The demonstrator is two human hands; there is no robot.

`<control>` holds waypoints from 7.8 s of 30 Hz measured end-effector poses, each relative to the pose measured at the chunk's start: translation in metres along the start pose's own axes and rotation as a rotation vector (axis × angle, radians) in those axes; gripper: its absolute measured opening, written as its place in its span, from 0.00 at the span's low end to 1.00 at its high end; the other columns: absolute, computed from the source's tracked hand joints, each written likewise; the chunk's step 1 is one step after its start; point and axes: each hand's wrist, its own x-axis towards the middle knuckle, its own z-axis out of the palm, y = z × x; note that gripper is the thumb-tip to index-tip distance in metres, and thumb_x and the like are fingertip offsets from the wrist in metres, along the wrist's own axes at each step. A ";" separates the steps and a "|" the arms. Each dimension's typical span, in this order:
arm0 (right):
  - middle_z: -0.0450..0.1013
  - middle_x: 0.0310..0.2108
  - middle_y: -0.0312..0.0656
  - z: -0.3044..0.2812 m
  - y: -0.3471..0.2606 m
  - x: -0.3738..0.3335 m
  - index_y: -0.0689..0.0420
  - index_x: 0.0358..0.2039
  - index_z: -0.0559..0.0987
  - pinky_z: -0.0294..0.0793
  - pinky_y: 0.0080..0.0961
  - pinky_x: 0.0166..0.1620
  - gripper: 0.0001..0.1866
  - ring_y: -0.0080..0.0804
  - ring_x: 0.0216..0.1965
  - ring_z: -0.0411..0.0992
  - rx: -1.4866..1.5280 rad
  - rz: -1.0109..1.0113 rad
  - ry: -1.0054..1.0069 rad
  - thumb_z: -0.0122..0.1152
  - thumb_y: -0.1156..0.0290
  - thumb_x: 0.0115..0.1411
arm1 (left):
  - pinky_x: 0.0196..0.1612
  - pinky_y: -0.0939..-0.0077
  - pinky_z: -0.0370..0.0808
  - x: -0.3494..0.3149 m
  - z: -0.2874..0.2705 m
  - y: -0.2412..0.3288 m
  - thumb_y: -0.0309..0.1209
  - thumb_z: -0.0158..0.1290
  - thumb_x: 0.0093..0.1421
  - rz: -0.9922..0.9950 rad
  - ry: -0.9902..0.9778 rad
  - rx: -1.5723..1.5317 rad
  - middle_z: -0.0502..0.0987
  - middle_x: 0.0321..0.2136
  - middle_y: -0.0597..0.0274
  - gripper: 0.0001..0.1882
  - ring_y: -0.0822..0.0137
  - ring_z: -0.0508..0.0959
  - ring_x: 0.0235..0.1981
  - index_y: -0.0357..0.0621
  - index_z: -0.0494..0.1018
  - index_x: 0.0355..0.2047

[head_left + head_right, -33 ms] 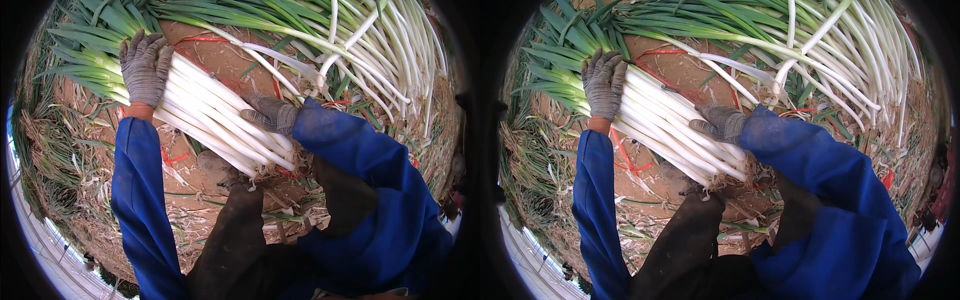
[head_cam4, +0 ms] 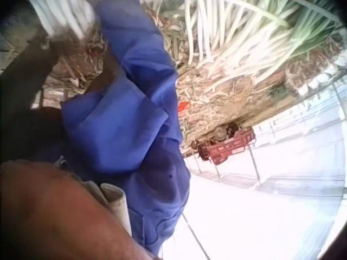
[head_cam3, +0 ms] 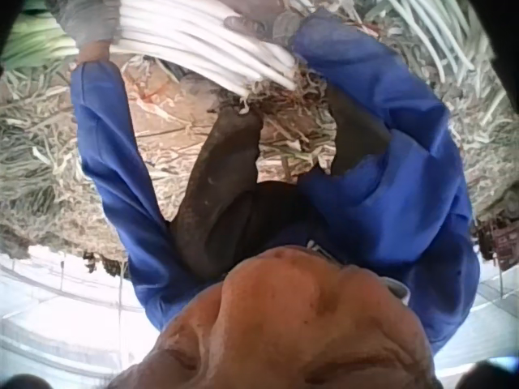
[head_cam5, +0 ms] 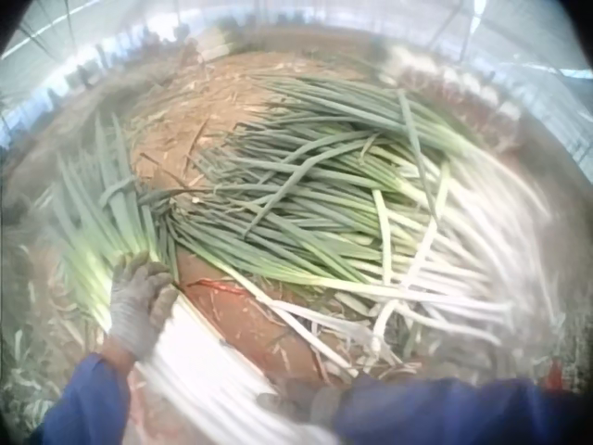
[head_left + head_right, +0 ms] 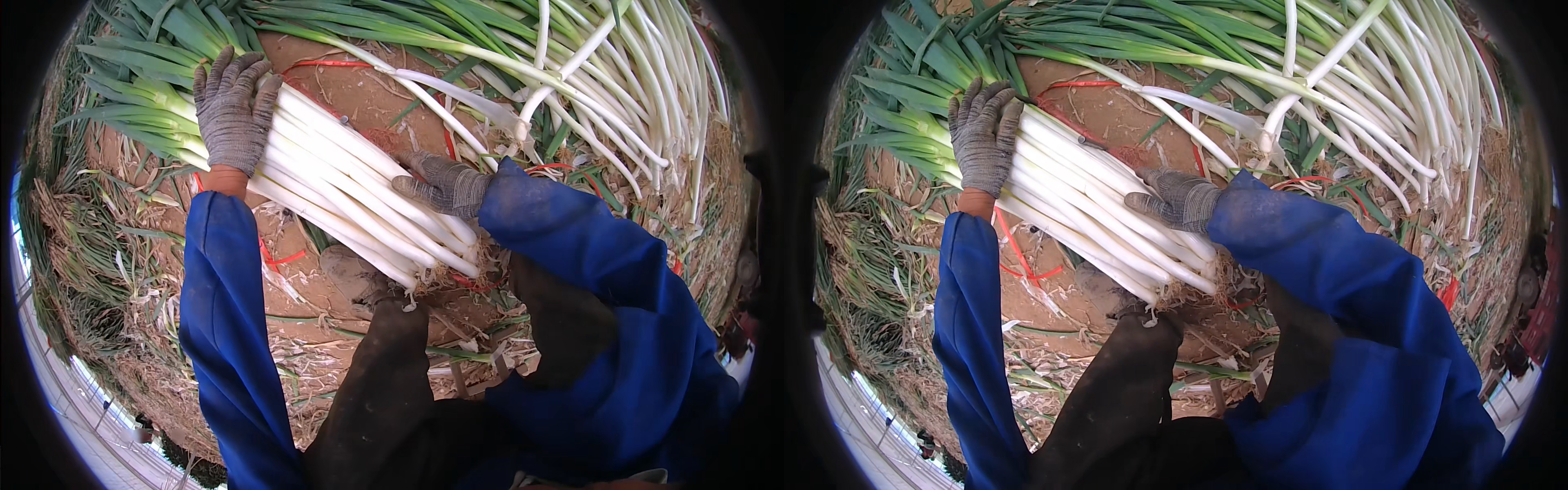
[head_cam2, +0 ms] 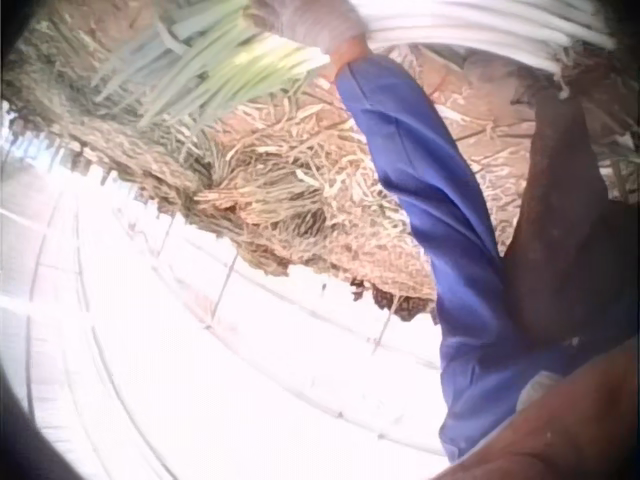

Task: The person gathers loose green onions from a pile on the ground, aligns them into neat bunches, and secures each bunch with a red plastic tie. The person repeats this process to form multiple tied bundles.

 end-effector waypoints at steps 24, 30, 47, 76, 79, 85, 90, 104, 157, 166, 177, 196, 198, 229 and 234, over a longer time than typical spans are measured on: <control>0.73 0.41 0.53 -0.013 -0.032 -0.137 0.59 0.44 0.74 0.69 0.40 0.45 0.28 0.49 0.44 0.72 -0.407 -0.116 0.415 0.65 0.49 0.53 | 0.68 0.48 0.39 -0.061 -0.034 0.136 0.50 0.53 0.57 -0.044 -0.289 -0.131 0.69 0.57 0.65 0.25 0.54 0.55 0.66 0.52 0.74 0.50; 0.73 0.22 0.52 0.007 -0.030 -0.158 0.58 0.35 0.79 0.72 0.41 0.37 0.33 0.50 0.28 0.74 -0.551 0.161 -0.231 0.52 0.36 0.57 | 0.67 0.48 0.39 -0.058 -0.030 0.140 0.51 0.54 0.57 -0.008 -0.258 -0.129 0.71 0.54 0.68 0.23 0.56 0.57 0.65 0.55 0.75 0.49; 0.75 0.24 0.55 0.022 -0.019 -0.094 0.61 0.31 0.81 0.75 0.43 0.35 0.26 0.51 0.28 0.76 -0.302 0.130 -0.266 0.56 0.46 0.55 | 0.67 0.44 0.40 -0.062 -0.043 0.146 0.53 0.52 0.57 0.073 -0.314 -0.175 0.72 0.51 0.65 0.27 0.56 0.59 0.63 0.51 0.74 0.50; 0.73 0.21 0.55 0.043 0.020 -0.103 0.61 0.25 0.81 0.72 0.45 0.33 0.34 0.50 0.26 0.75 -0.362 -0.067 0.017 0.49 0.38 0.59 | 0.66 0.47 0.42 -0.065 -0.033 0.164 0.46 0.54 0.57 0.021 -0.291 -0.097 0.71 0.52 0.66 0.21 0.54 0.59 0.63 0.55 0.74 0.49; 0.74 0.22 0.53 0.018 -0.004 -0.130 0.56 0.25 0.82 0.72 0.44 0.33 0.30 0.51 0.26 0.74 -0.284 -0.033 -0.207 0.52 0.39 0.57 | 0.66 0.48 0.42 -0.061 -0.035 0.165 0.45 0.54 0.57 0.030 -0.275 -0.167 0.71 0.53 0.66 0.21 0.54 0.58 0.63 0.54 0.73 0.49; 0.73 0.21 0.55 0.040 0.006 -0.096 0.60 0.25 0.80 0.71 0.46 0.34 0.31 0.54 0.26 0.73 -0.396 -0.004 -0.131 0.53 0.40 0.56 | 0.66 0.50 0.43 -0.056 -0.032 0.170 0.45 0.55 0.56 0.007 -0.277 -0.151 0.70 0.51 0.67 0.20 0.55 0.59 0.62 0.53 0.74 0.47; 0.74 0.22 0.54 0.040 0.011 -0.103 0.59 0.26 0.81 0.71 0.44 0.34 0.29 0.50 0.26 0.73 -0.196 0.008 -0.122 0.54 0.41 0.56 | 0.67 0.48 0.39 -0.054 -0.039 0.167 0.40 0.57 0.54 -0.008 -0.237 -0.232 0.70 0.51 0.64 0.19 0.54 0.58 0.63 0.51 0.74 0.46; 0.75 0.44 0.53 -0.215 -0.013 -0.213 0.60 0.49 0.75 0.70 0.35 0.52 0.21 0.46 0.48 0.73 -0.448 -0.048 1.058 0.60 0.59 0.60 | 0.68 0.49 0.38 -0.040 -0.066 0.161 0.45 0.52 0.57 0.013 -0.482 -0.166 0.68 0.54 0.62 0.25 0.53 0.55 0.65 0.45 0.72 0.51; 0.76 0.39 0.56 -0.462 0.128 -0.296 0.63 0.47 0.76 0.69 0.38 0.48 0.25 0.48 0.43 0.73 -0.805 0.654 0.947 0.59 0.57 0.54 | 0.67 0.49 0.43 -0.043 -0.068 0.164 0.46 0.52 0.60 0.000 -0.295 -0.292 0.65 0.58 0.55 0.26 0.44 0.54 0.65 0.43 0.69 0.52; 0.76 0.35 0.55 -0.288 0.016 -0.284 0.57 0.38 0.77 0.72 0.43 0.46 0.15 0.54 0.40 0.74 -0.672 0.588 0.770 0.52 0.62 0.55 | 0.61 0.52 0.59 0.007 -0.152 0.188 0.40 0.53 0.61 0.054 -0.200 -0.466 0.71 0.51 0.50 0.18 0.44 0.64 0.59 0.40 0.72 0.45; 0.71 0.17 0.39 -0.200 -0.101 -0.364 0.65 0.32 0.77 0.69 0.23 0.20 0.12 0.22 0.17 0.70 0.071 0.016 0.796 0.55 0.67 0.60 | 0.49 0.62 0.71 0.102 -0.256 0.336 0.49 0.48 0.63 0.016 -0.715 -0.903 0.78 0.40 0.44 0.26 0.49 0.77 0.44 0.36 0.75 0.46; 0.73 0.27 0.52 -0.079 -0.196 -0.486 0.66 0.53 0.68 0.73 0.40 0.33 0.30 0.50 0.28 0.74 -0.216 -0.080 0.549 0.63 0.65 0.52 | 0.28 0.68 0.77 0.100 -0.270 0.449 0.40 0.60 0.59 -0.897 -0.340 -2.615 0.76 0.26 0.63 0.12 0.65 0.77 0.25 0.45 0.75 0.36; 0.73 0.25 0.50 -0.082 -0.195 -0.496 0.67 0.55 0.66 0.73 0.37 0.31 0.34 0.46 0.26 0.74 -0.263 -0.045 0.507 0.63 0.61 0.52 | 0.28 0.70 0.77 0.094 -0.287 0.455 0.40 0.58 0.60 -0.842 -0.223 -2.621 0.77 0.27 0.62 0.13 0.67 0.77 0.26 0.43 0.74 0.38; 0.67 0.18 0.32 -0.066 0.032 -0.456 0.60 0.42 0.74 0.63 0.19 0.16 0.17 0.18 0.13 0.64 0.726 0.307 1.017 0.53 0.57 0.65 | 0.16 0.77 0.72 0.134 -0.143 0.451 0.29 0.51 0.62 -0.902 -0.637 -1.805 0.80 0.28 0.52 0.10 0.69 0.74 0.17 0.33 0.71 0.39; 0.67 0.17 0.33 -0.173 -0.055 -0.415 0.61 0.37 0.76 0.65 0.19 0.19 0.18 0.18 0.15 0.65 0.483 0.061 1.145 0.51 0.57 0.65 | 0.22 0.68 0.78 0.115 -0.161 0.481 0.30 0.52 0.63 -0.982 -0.806 -1.786 0.79 0.31 0.50 0.10 0.64 0.77 0.21 0.35 0.70 0.40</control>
